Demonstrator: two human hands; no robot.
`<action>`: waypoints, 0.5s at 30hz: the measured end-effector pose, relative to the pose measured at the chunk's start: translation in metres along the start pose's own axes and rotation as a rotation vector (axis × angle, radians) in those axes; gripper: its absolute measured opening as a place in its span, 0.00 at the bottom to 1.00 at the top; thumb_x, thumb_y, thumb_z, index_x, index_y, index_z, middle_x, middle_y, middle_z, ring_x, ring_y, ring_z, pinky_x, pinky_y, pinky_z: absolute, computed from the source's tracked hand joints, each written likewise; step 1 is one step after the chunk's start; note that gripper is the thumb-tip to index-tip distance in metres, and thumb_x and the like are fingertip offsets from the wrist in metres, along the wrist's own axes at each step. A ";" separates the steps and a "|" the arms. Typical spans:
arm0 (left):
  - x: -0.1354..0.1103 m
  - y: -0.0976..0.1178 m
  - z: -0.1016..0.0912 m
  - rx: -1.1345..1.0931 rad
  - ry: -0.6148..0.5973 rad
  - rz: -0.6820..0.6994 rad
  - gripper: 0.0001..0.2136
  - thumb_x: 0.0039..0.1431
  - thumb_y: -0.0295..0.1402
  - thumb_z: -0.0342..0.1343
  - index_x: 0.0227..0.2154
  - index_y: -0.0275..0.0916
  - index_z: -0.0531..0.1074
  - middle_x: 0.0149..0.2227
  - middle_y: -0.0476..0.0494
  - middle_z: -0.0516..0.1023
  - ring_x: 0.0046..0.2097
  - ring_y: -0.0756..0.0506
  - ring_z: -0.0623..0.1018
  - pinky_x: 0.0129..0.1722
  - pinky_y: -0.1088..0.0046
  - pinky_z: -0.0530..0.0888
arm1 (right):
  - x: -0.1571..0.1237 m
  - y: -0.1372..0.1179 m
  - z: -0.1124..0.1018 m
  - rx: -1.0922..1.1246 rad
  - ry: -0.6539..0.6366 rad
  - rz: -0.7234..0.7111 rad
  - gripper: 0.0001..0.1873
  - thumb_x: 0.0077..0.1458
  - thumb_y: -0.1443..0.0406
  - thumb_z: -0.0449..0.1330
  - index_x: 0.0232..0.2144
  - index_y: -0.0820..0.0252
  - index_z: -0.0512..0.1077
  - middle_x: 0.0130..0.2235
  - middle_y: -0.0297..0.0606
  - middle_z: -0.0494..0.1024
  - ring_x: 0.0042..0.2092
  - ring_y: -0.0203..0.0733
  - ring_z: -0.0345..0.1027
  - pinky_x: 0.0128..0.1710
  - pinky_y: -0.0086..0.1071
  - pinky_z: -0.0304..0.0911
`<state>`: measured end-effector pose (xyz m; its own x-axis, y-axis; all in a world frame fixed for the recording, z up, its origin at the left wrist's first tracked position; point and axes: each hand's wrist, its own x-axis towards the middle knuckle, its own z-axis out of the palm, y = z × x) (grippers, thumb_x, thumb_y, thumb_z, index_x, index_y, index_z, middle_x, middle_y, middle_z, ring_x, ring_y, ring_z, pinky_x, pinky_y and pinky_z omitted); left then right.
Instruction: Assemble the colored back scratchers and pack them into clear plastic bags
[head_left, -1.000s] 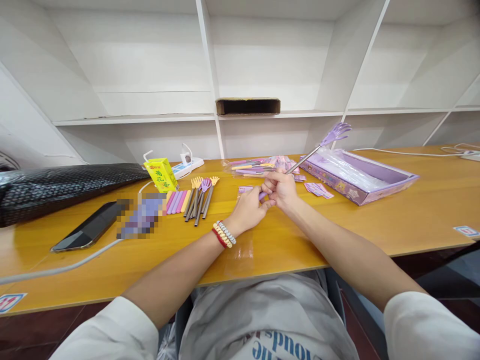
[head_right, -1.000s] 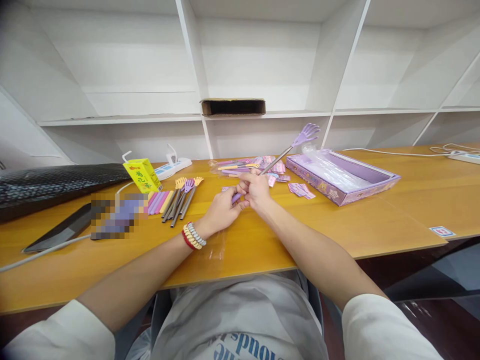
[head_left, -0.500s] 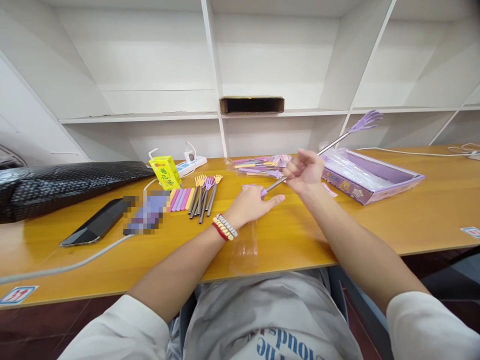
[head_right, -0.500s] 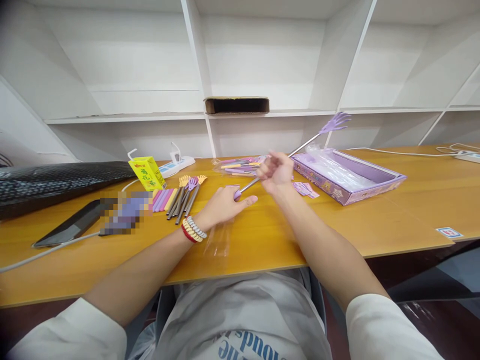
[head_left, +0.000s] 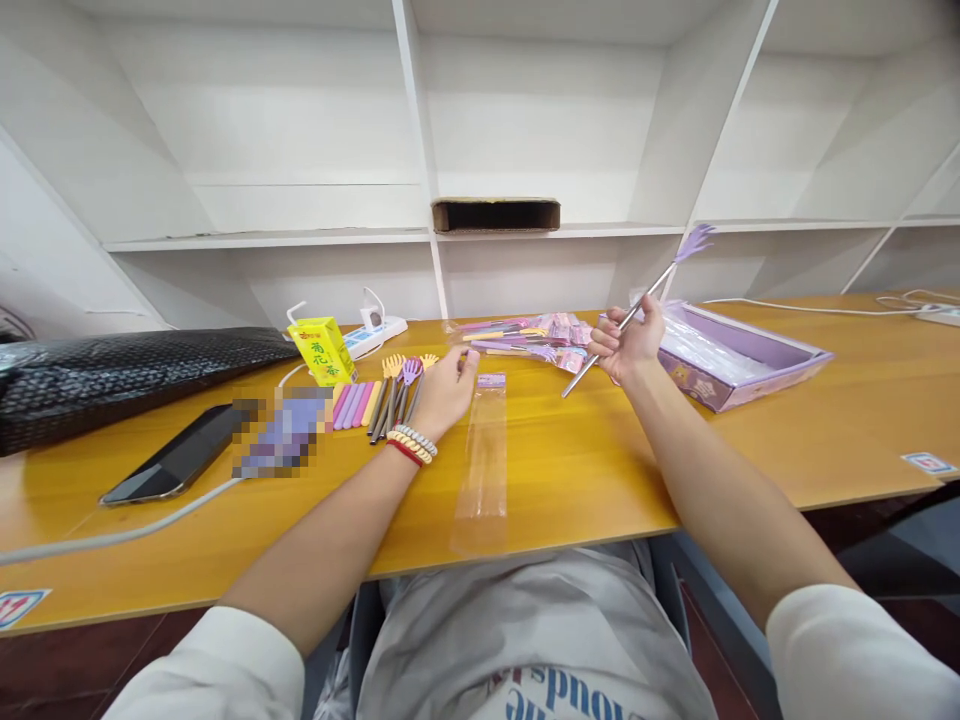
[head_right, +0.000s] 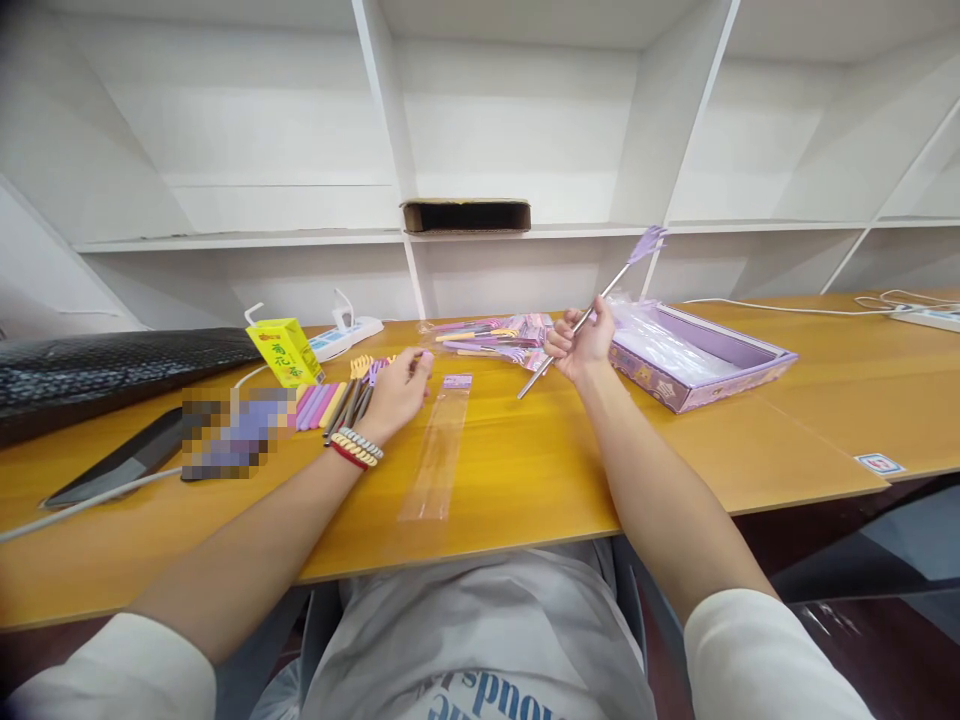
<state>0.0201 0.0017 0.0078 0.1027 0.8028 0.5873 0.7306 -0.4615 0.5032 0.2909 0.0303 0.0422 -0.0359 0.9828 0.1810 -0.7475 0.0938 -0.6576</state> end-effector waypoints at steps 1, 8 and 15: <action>0.002 -0.003 -0.002 -0.023 0.021 -0.036 0.18 0.62 0.45 0.38 0.39 0.39 0.68 0.26 0.47 0.73 0.29 0.47 0.72 0.31 0.72 0.65 | 0.000 0.001 0.001 -0.021 -0.017 0.030 0.25 0.51 0.45 0.46 0.17 0.57 0.53 0.13 0.27 0.52 0.13 0.30 0.43 0.10 0.25 0.40; 0.021 -0.027 -0.021 0.057 0.147 -0.337 0.18 0.60 0.43 0.40 0.35 0.37 0.72 0.30 0.43 0.76 0.33 0.44 0.73 0.34 0.70 0.66 | 0.003 0.019 -0.001 -0.189 -0.024 0.113 0.25 0.52 0.44 0.47 0.19 0.57 0.52 0.12 0.27 0.55 0.14 0.33 0.49 0.13 0.27 0.49; 0.024 -0.043 -0.033 0.267 0.147 -0.288 0.17 0.54 0.42 0.47 0.36 0.37 0.74 0.32 0.41 0.78 0.38 0.41 0.76 0.43 0.66 0.67 | 0.003 0.053 -0.002 -0.310 0.017 0.159 0.26 0.55 0.45 0.45 0.18 0.57 0.51 0.13 0.29 0.57 0.15 0.33 0.53 0.15 0.28 0.51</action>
<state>-0.0316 0.0285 0.0213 -0.2149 0.8136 0.5402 0.8668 -0.0960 0.4894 0.2530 0.0380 0.0065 -0.1227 0.9913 0.0474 -0.4962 -0.0200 -0.8680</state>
